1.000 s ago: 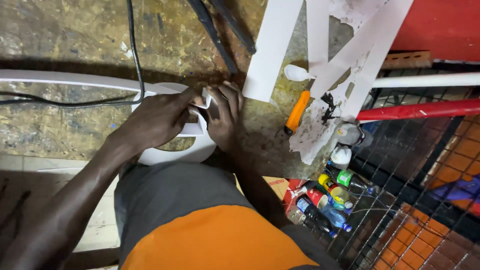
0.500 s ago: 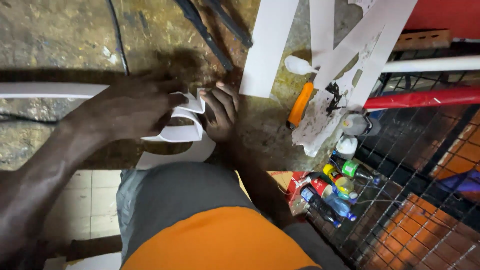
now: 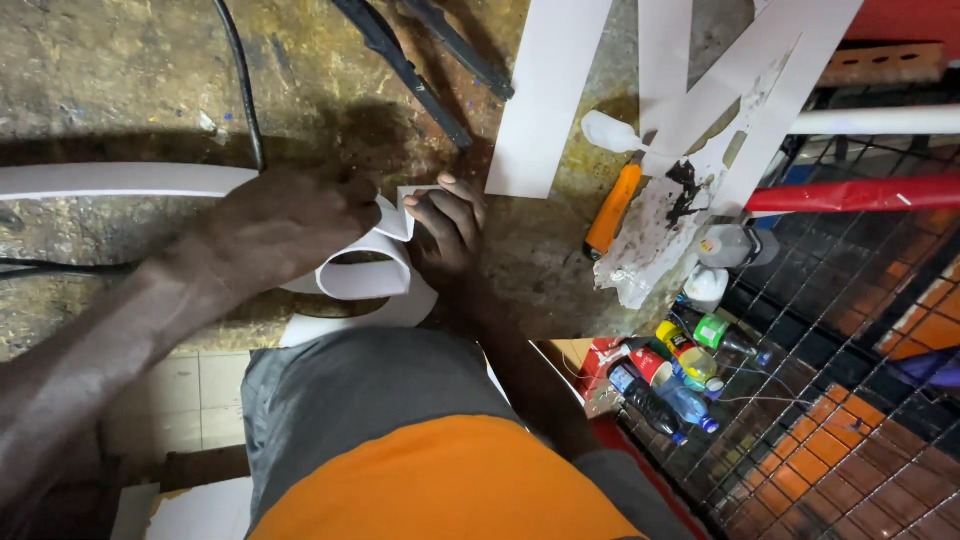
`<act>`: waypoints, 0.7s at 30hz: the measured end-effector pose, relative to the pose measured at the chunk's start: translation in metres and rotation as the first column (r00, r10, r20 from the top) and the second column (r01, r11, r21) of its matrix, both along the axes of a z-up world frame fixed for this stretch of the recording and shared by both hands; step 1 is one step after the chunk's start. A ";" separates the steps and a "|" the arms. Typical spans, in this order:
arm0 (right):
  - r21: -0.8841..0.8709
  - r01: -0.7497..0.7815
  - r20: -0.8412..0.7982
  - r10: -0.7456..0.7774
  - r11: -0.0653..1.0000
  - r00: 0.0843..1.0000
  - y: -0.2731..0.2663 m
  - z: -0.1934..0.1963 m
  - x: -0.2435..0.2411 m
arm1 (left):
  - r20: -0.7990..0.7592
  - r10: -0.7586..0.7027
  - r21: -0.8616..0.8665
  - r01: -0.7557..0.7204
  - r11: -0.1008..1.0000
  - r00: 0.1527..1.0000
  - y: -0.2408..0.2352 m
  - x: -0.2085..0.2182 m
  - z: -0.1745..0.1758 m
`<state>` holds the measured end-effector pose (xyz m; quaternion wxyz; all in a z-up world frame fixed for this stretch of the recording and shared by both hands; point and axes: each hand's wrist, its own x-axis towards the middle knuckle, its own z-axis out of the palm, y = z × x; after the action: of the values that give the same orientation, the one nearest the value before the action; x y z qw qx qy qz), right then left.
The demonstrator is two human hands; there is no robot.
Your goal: Gluing plastic side strips onto the edges of flat sign letters to create 3D channel letters.
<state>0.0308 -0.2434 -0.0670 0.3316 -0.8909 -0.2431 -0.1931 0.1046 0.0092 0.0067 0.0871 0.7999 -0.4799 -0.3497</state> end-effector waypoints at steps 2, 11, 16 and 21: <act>-0.001 0.003 0.011 -0.003 1.000 1.000 0.001 0.000 0.001 | 0.030 0.040 -0.051 -0.039 0.998 0.999 -0.002 -0.003 -0.002; 0.034 0.000 0.046 -0.002 0.999 0.999 0.005 -0.002 0.003 | 0.349 0.201 -0.254 -0.115 0.961 0.915 -0.008 -0.012 -0.023; 0.005 0.002 0.010 -0.002 1.000 1.000 -0.002 -0.006 -0.003 | 0.360 0.265 -0.361 -0.128 0.924 0.895 -0.006 -0.010 -0.025; -0.045 -0.027 -0.049 0.024 0.999 0.998 -0.007 -0.005 -0.007 | 0.477 0.347 -0.466 -0.103 0.879 0.808 -0.008 -0.002 -0.022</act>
<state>0.0241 -0.2507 -0.0720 0.3193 -0.8995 -0.2507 -0.1616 0.1026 0.0011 -0.0156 0.1572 0.8804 -0.4471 0.0177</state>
